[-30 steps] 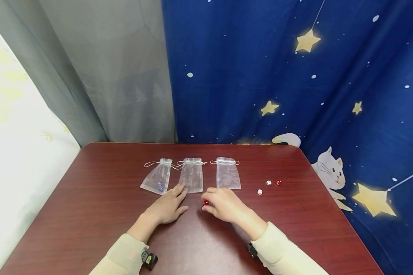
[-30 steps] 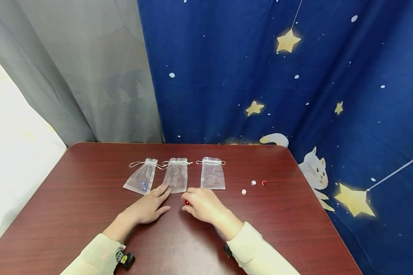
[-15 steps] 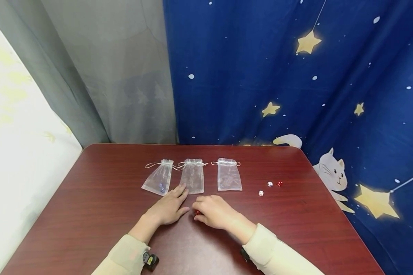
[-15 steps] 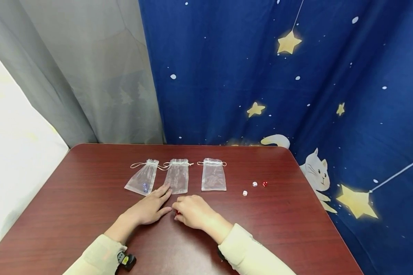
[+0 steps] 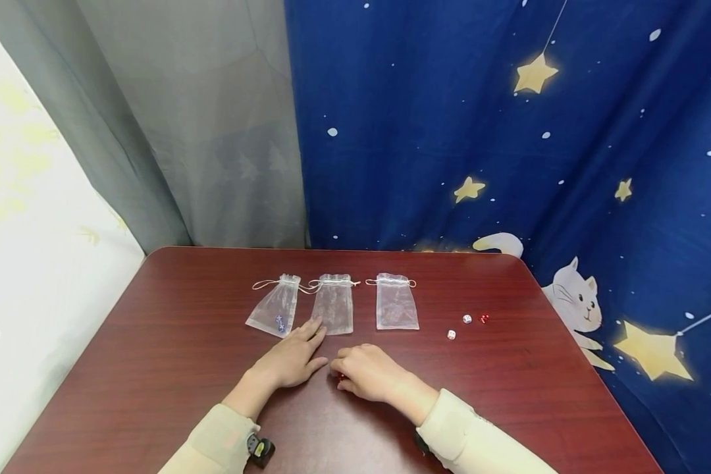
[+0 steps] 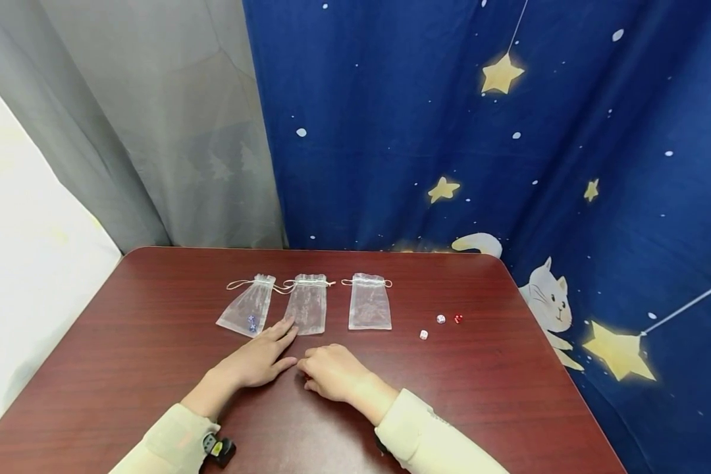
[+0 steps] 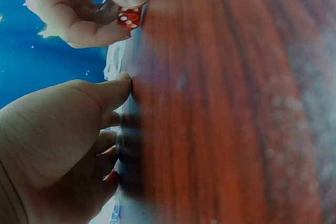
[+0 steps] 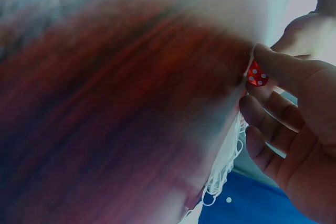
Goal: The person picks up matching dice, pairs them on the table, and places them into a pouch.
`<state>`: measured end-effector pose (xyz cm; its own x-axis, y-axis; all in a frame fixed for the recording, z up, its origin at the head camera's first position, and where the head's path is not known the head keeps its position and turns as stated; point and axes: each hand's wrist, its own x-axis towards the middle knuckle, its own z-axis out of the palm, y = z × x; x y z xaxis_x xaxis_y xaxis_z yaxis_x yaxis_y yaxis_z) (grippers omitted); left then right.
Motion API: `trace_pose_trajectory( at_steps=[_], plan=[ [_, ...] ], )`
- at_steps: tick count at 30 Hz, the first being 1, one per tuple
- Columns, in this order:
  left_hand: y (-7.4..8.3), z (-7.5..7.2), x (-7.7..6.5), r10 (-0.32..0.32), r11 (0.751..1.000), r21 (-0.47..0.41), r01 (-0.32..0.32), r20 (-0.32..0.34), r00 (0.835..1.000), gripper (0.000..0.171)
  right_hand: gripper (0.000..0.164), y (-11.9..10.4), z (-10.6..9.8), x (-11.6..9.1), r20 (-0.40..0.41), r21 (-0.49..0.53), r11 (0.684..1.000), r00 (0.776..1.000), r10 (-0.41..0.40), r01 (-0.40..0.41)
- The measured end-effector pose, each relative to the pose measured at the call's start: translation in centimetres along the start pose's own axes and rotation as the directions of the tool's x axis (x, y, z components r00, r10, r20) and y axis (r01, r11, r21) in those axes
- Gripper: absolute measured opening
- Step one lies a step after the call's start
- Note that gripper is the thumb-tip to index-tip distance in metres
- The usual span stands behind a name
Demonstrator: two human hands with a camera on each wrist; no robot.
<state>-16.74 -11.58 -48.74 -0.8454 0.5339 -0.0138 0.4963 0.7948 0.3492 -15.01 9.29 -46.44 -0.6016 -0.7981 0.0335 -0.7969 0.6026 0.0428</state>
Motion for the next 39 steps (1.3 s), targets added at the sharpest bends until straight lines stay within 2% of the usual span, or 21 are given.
trace_pose_trajectory(
  at_steps=[17,26,39],
  plan=[
    [0.1,0.0,0.0,-0.009,1.000,-0.003,0.009,0.007,1.000,0.061,0.020,0.2,0.1,-0.3,0.006,0.026,1.000,1.000,0.004,-0.004],
    [0.1,0.0,0.0,-0.003,1.000,0.000,0.003,0.002,1.000,0.061,0.028,0.8,-0.7,-0.3,-0.051,0.053,0.999,0.999,-0.002,0.005],
    [-0.1,0.2,0.1,0.016,1.000,0.004,-0.016,-0.007,1.000,0.063,0.031,2.6,-2.7,-0.4,-0.122,0.118,0.992,0.991,0.053,-0.038]
  ],
)
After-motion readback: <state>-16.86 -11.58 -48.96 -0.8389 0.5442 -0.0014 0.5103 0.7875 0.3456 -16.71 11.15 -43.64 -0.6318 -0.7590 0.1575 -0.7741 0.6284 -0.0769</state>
